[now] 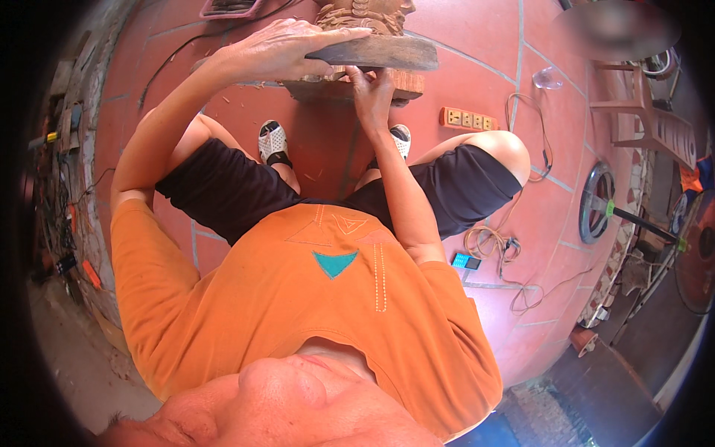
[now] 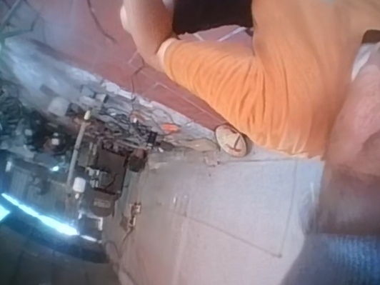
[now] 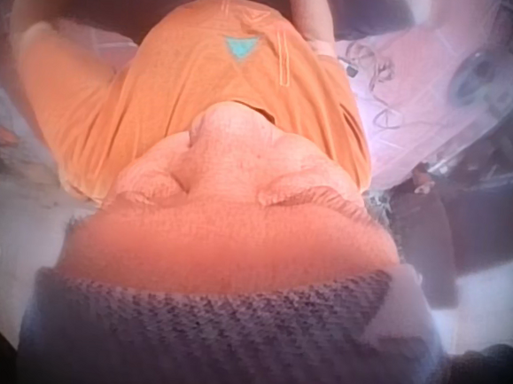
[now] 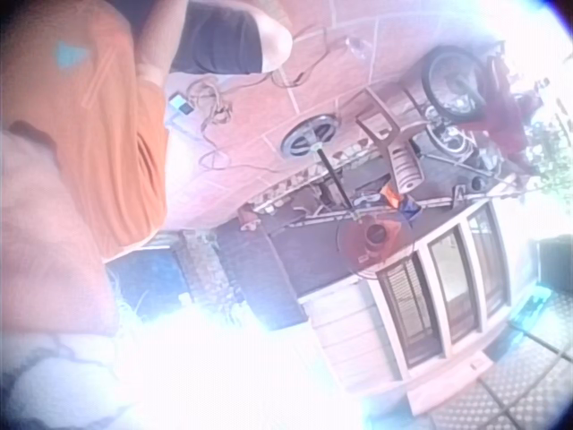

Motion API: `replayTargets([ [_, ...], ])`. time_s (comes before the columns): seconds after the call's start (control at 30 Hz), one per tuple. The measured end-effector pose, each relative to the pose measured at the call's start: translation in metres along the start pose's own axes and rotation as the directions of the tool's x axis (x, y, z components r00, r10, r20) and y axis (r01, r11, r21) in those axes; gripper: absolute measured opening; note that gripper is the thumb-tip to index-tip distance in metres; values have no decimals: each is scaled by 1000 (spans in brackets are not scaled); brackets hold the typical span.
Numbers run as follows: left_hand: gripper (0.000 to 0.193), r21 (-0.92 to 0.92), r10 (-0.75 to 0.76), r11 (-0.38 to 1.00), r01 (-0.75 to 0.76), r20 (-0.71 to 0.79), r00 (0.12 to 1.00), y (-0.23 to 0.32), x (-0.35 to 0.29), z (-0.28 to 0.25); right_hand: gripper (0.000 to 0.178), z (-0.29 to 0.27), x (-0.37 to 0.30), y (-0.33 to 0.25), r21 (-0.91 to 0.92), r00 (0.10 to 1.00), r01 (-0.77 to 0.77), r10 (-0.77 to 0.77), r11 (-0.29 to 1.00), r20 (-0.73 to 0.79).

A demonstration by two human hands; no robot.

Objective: The person carves a wooden sculpture using a chisel and mallet. They repeatedly strike the chisel to shape the wood, occasionally adjusting the tool and the piece.

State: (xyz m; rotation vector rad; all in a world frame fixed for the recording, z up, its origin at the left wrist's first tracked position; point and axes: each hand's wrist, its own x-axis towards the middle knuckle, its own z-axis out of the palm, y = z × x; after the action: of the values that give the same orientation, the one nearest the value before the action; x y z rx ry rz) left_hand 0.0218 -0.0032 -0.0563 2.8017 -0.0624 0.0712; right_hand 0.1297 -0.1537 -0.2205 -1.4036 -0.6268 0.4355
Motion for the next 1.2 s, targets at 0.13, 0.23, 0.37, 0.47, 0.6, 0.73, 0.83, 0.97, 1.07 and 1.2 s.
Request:
replayTargets([
  [0.13,72,-11,61,998,-63,-105,993,-3,1,-1,21,2,1,0,135,1000,-31,30,990,9],
  [0.23,75,-88,76,993,-84,-88,993,15,4,-31,20,2,0,-3,156,999,-24,28,988,-20],
  [0.37,71,-94,85,990,-109,-233,969,6,7,4,20,2,0,0,125,999,-39,40,991,-7],
  [0.47,71,118,31,993,-23,-66,997,-1,-1,3,19,0,5,5,162,996,-79,83,984,-14],
  [0.6,71,135,-115,985,110,28,993,-1,0,-18,20,-9,8,3,358,950,-294,311,886,13],
  [0.73,73,16,-97,995,96,113,989,6,-2,-49,23,-15,4,-3,340,939,-337,342,878,47],
  [0.83,73,-36,-80,996,82,60,995,5,-3,-48,22,-10,0,-2,298,973,-227,229,927,28],
  [0.97,75,-95,-10,995,9,-10,1000,4,-3,-45,20,-8,1,-1,291,984,-170,178,942,-1],
  [1.07,75,-144,12,989,-14,-14,1000,12,-3,-50,20,-6,0,-2,303,982,-179,190,936,-6],
  [1.2,74,-131,-12,991,19,48,999,23,1,-53,21,-3,-3,-3,214,994,-101,107,972,-18],
])
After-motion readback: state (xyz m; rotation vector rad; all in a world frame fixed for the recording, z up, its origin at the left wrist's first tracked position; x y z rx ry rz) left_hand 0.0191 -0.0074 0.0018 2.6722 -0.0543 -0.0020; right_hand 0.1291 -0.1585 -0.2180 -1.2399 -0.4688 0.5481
